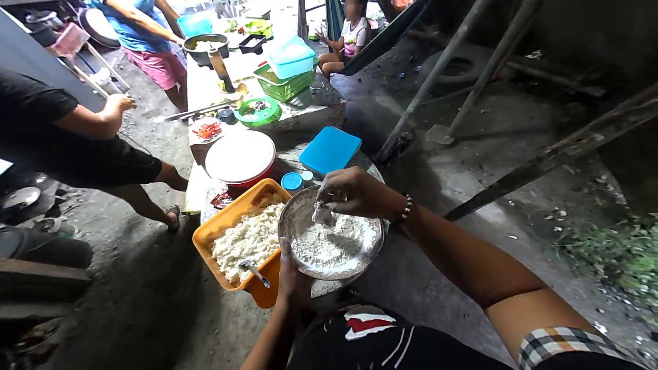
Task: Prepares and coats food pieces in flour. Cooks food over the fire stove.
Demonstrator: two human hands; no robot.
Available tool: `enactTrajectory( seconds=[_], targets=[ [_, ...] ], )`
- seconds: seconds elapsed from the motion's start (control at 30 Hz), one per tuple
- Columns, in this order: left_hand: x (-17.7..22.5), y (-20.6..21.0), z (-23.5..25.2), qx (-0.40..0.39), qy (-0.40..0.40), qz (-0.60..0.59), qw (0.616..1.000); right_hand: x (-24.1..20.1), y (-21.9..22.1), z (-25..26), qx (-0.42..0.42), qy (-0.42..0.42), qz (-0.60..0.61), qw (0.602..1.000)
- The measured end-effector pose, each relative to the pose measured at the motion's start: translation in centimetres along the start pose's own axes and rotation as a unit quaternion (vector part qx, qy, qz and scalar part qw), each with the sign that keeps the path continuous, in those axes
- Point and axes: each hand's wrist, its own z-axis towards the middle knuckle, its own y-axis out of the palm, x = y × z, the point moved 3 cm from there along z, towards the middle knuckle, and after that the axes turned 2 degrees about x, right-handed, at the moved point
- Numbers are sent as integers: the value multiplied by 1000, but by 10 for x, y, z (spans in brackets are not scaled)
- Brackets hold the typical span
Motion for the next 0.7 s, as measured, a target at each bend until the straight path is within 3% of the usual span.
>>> enactTrajectory(
  seconds=[0.7],
  targets=[
    [0,2,-1,-13,12,-7,1000,5,9,-17,5,112,138,984]
  ],
)
